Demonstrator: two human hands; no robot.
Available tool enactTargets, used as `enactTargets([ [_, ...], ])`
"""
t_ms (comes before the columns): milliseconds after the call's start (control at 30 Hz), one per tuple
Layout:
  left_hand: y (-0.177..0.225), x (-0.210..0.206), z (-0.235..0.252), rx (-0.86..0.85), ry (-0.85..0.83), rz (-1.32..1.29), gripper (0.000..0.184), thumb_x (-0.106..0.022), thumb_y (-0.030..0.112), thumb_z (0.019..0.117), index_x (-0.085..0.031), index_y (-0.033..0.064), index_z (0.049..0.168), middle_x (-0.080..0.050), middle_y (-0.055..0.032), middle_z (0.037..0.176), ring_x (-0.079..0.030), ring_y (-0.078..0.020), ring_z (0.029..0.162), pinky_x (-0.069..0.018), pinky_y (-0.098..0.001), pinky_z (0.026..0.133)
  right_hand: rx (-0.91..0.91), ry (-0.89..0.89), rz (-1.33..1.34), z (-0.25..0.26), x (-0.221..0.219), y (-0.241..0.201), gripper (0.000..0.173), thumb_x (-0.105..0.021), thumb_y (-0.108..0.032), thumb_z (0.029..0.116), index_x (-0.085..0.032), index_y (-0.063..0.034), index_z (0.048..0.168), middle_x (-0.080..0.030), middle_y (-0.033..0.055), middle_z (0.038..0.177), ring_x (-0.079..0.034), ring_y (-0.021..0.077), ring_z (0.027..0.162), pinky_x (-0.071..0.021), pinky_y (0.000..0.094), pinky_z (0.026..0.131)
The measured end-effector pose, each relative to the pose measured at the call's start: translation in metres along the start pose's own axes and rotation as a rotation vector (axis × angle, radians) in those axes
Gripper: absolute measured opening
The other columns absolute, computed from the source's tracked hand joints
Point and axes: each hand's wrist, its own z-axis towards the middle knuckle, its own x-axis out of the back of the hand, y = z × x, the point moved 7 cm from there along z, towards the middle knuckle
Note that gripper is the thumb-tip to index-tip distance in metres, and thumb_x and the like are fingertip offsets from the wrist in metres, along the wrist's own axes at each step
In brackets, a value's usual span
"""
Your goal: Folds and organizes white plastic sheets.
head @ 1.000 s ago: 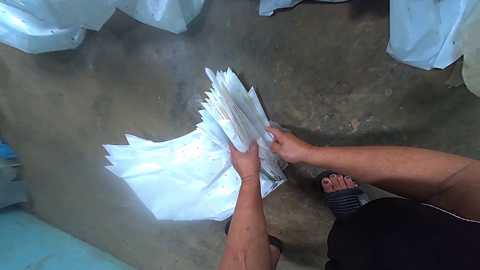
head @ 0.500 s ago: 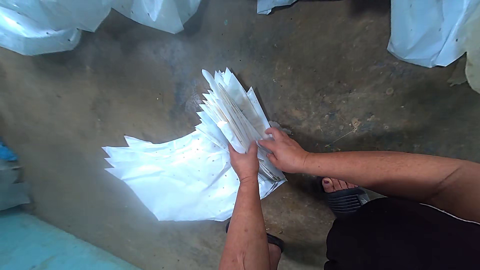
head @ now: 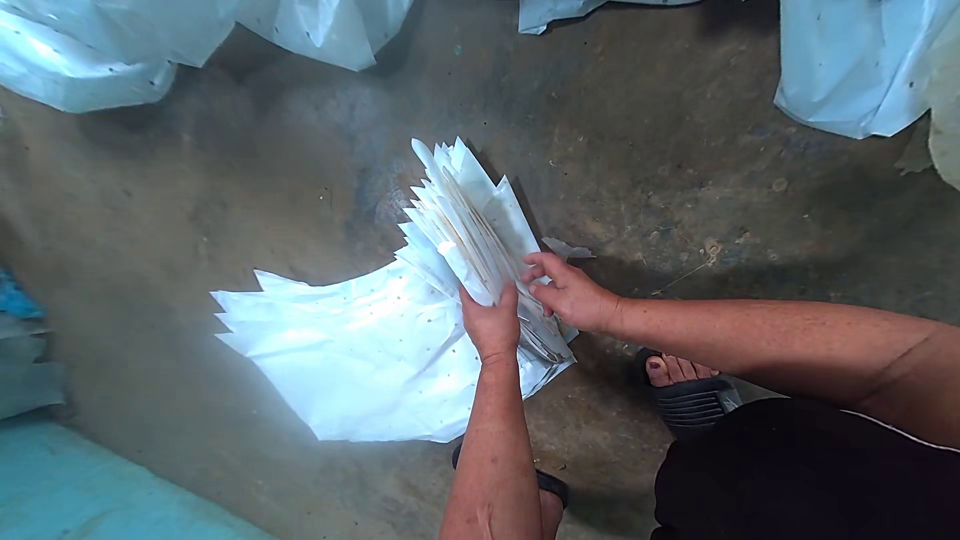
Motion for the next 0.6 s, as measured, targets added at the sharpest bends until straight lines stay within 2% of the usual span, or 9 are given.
enactTargets([
  [67,0.000,0.000,-0.001,-0.001,-0.004,-0.005,0.082,-0.082,0.026,0.0882,-0.036,0.0046,0.153,-0.062,-0.0234,0.132,-0.061,-0.0330,0.122,-0.0478,-0.0521,0.104,-0.007,-0.014,0.033,-0.001,-0.003,0.002,0.049,-0.040,-0.004,0.1078,-0.032,-0.0039,0.156,-0.058,0.0173,0.136,-0.059,0.0179,0.072,-0.0507,0.0343,0.064],
  [200,0.007,-0.003,-0.005,0.016,0.036,0.085,0.087,-0.086,0.034,0.0838,-0.039,0.0058,0.151,-0.062,-0.0256,0.130,-0.059,-0.0381,0.123,-0.0460,-0.0581,0.102,-0.114,-0.045,0.098,0.000,-0.001,-0.002,0.056,-0.035,-0.004,0.1080,-0.021,-0.0065,0.162,-0.056,0.0147,0.133,-0.054,0.0114,0.067,-0.0477,0.0286,0.061],
  [333,0.008,-0.004,-0.005,0.034,0.072,0.111,0.082,-0.087,0.030,0.0826,-0.043,0.0060,0.148,-0.062,-0.0256,0.127,-0.060,-0.0393,0.120,-0.0463,-0.0592,0.100,-0.148,0.046,0.182,0.003,0.005,0.002,0.057,-0.034,-0.016,0.1125,-0.012,-0.0087,0.165,-0.063,0.0169,0.118,-0.057,0.0143,0.063,-0.0494,0.0301,0.059],
  [400,0.005,-0.003,-0.003,0.021,0.072,0.077,0.082,-0.088,0.029,0.0822,-0.043,0.0055,0.147,-0.063,-0.0247,0.125,-0.061,-0.0376,0.119,-0.0470,-0.0571,0.100,-0.159,0.079,0.226,0.005,0.007,0.004,0.058,-0.033,-0.022,0.1137,-0.009,-0.0102,0.165,-0.065,0.0165,0.116,-0.056,0.0135,0.058,-0.0492,0.0290,0.056],
  [500,0.000,-0.002,-0.001,0.006,0.054,-0.003,0.083,-0.087,0.025,0.0828,-0.041,0.0054,0.149,-0.064,-0.0236,0.126,-0.062,-0.0348,0.118,-0.0489,-0.0542,0.100,-0.179,0.083,0.256,0.004,0.008,0.005,0.057,-0.034,-0.022,0.1136,-0.012,-0.0102,0.165,-0.067,0.0136,0.114,-0.055,0.0121,0.056,-0.0478,0.0274,0.054],
  [600,-0.002,-0.001,0.000,-0.015,0.034,-0.050,0.085,-0.086,0.023,0.0838,-0.038,0.0048,0.151,-0.064,-0.0228,0.128,-0.063,-0.0314,0.119,-0.0498,-0.0506,0.101,-0.158,0.088,0.205,0.003,0.009,0.004,0.052,-0.040,-0.016,0.1119,-0.024,-0.0073,0.161,-0.067,0.0132,0.108,-0.058,0.0136,0.060,-0.0503,0.0290,0.058],
])
